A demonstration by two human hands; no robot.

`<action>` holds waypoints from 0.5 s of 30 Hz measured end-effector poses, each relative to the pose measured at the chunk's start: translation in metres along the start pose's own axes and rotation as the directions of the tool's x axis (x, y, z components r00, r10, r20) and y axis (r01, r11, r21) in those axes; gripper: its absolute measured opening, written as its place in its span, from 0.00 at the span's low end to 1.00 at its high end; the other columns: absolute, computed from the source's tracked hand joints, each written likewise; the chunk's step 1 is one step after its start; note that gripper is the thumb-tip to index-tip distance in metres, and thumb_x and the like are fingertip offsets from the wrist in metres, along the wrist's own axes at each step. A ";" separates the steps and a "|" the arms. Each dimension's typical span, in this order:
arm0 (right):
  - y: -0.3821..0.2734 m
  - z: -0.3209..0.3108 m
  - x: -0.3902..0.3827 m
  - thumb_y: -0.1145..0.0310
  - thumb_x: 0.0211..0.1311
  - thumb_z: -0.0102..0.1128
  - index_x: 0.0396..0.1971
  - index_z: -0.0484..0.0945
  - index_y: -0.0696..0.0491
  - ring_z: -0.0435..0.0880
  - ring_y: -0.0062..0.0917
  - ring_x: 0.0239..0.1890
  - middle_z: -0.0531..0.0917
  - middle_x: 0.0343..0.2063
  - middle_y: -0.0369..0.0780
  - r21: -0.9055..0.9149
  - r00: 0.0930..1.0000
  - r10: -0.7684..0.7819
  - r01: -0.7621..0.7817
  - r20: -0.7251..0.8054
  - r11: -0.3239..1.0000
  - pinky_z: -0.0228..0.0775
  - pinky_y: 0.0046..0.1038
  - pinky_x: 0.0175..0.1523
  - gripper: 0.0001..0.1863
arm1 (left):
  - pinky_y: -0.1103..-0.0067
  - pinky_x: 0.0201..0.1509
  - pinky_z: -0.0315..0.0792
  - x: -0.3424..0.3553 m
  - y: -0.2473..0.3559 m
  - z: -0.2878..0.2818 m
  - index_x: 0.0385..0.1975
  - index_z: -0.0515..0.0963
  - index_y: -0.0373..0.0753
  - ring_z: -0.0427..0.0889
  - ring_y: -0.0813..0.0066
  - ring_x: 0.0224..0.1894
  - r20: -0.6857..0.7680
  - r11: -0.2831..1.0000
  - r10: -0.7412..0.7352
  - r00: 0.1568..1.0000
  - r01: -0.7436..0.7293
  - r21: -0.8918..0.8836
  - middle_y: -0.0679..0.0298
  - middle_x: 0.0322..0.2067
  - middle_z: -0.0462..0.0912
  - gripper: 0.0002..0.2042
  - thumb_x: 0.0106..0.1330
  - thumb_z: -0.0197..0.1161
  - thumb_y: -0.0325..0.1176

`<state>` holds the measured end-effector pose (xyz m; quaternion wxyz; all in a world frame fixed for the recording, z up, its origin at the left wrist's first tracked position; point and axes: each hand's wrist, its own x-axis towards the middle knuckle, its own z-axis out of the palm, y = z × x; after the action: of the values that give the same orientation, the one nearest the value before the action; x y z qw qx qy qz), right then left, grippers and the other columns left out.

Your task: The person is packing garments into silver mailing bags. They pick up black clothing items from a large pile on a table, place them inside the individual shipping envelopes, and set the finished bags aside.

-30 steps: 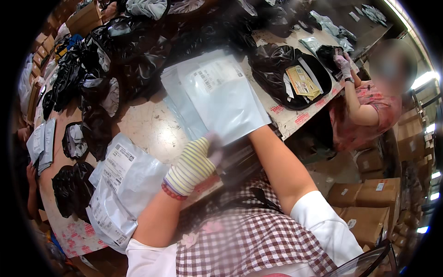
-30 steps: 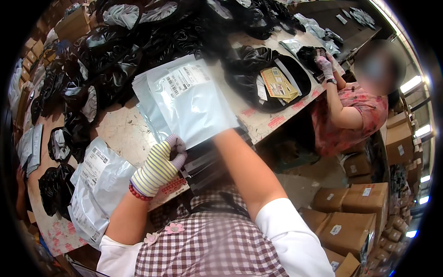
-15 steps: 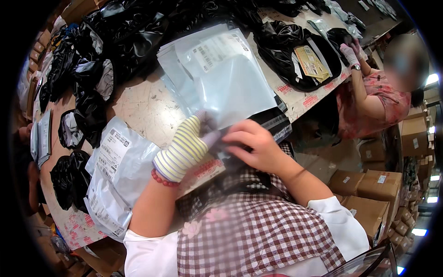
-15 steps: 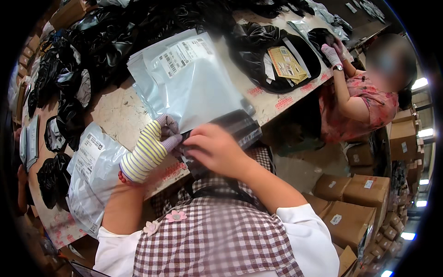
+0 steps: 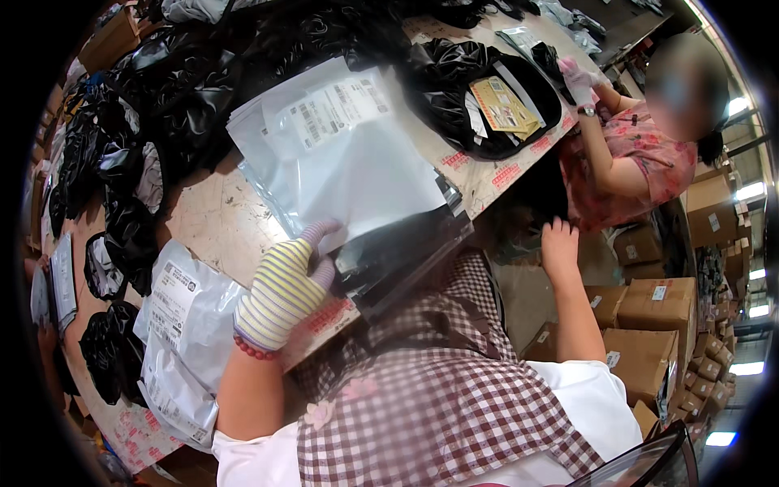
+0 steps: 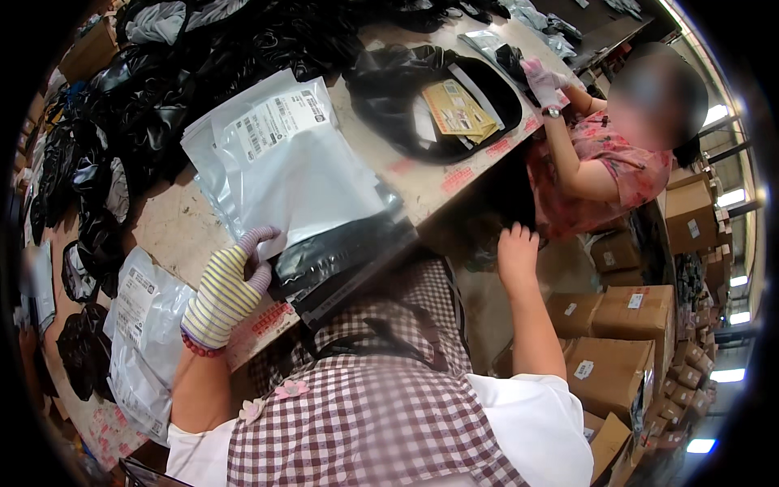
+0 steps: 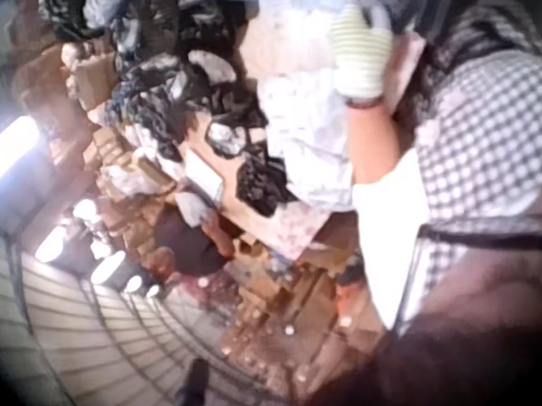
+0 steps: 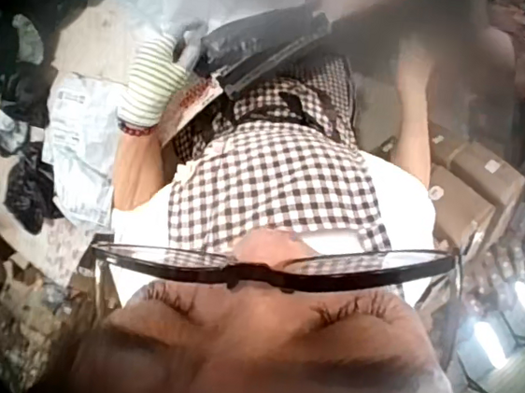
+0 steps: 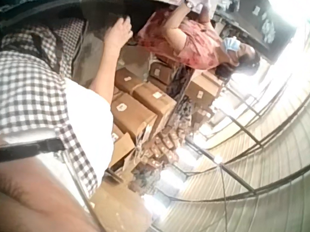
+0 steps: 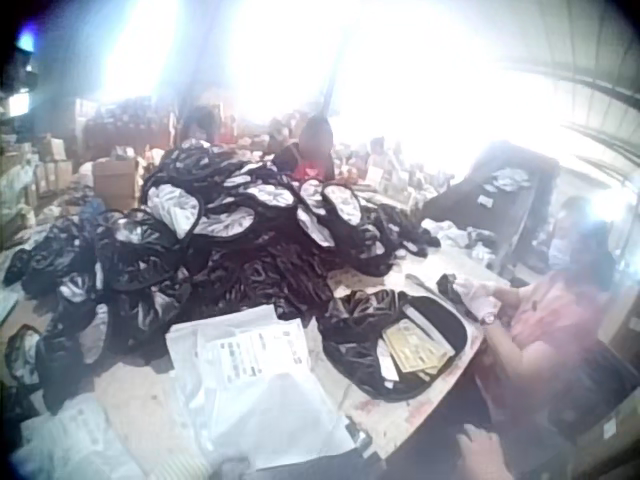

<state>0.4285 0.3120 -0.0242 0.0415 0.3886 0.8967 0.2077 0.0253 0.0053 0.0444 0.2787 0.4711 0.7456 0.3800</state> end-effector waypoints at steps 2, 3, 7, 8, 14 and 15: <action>-0.026 -0.040 0.014 0.75 0.58 0.69 0.47 0.83 0.55 0.86 0.41 0.48 0.84 0.52 0.47 0.441 0.963 0.027 0.099 -0.270 0.892 0.78 0.39 0.50 0.16 | 0.68 0.38 0.78 -0.003 -0.003 0.004 0.49 0.84 0.38 0.85 0.55 0.31 -0.078 1.000 0.003 0.997 -0.002 0.015 0.52 0.29 0.84 0.11 0.70 0.65 0.33; -0.046 -0.056 0.022 0.75 0.58 0.70 0.49 0.82 0.55 0.85 0.42 0.51 0.83 0.54 0.47 0.747 0.979 0.124 0.041 -0.164 0.663 0.78 0.41 0.55 0.18 | 0.70 0.37 0.77 0.001 -0.010 0.007 0.49 0.84 0.37 0.84 0.59 0.30 -0.136 0.989 0.124 0.983 -0.111 0.098 0.54 0.29 0.84 0.11 0.69 0.66 0.31; -0.110 -0.127 0.069 0.78 0.61 0.63 0.53 0.81 0.56 0.83 0.42 0.59 0.82 0.58 0.45 0.307 0.642 -0.389 0.704 -0.661 0.640 0.78 0.39 0.61 0.19 | 0.69 0.47 0.77 0.005 -0.002 0.001 0.47 0.86 0.40 0.84 0.57 0.41 -0.230 0.867 0.353 0.907 -0.225 0.446 0.56 0.41 0.86 0.12 0.65 0.68 0.25; -0.115 -0.126 0.082 0.78 0.61 0.62 0.53 0.81 0.55 0.83 0.41 0.59 0.83 0.59 0.45 0.284 0.599 -0.469 0.762 -0.649 0.582 0.78 0.39 0.61 0.19 | 0.69 0.51 0.77 0.009 0.001 0.001 0.46 0.86 0.41 0.84 0.56 0.44 -0.271 0.783 0.506 0.819 -0.304 0.543 0.57 0.43 0.86 0.12 0.64 0.68 0.23; -0.120 -0.099 0.109 0.74 0.64 0.63 0.51 0.84 0.55 0.85 0.38 0.58 0.86 0.55 0.41 0.519 0.602 -0.552 0.792 -0.578 0.321 0.78 0.37 0.62 0.16 | 0.65 0.68 0.72 0.018 -0.034 -0.014 0.52 0.83 0.37 0.80 0.53 0.61 -0.015 0.908 0.412 0.911 -0.408 0.096 0.55 0.55 0.85 0.17 0.62 0.62 0.21; -0.120 -0.101 0.112 0.73 0.65 0.63 0.49 0.85 0.55 0.86 0.38 0.55 0.87 0.53 0.42 0.583 0.639 -0.533 0.756 -0.555 0.299 0.79 0.37 0.60 0.13 | 0.66 0.69 0.71 0.016 -0.040 -0.017 0.54 0.81 0.36 0.80 0.55 0.62 -0.008 0.942 0.320 0.947 -0.320 -0.103 0.55 0.55 0.84 0.19 0.62 0.63 0.22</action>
<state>0.2448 0.2842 0.0288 -0.1663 -0.0629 0.9658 -0.1890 -0.0142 0.0044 0.0201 0.2403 0.5726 0.6375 0.4560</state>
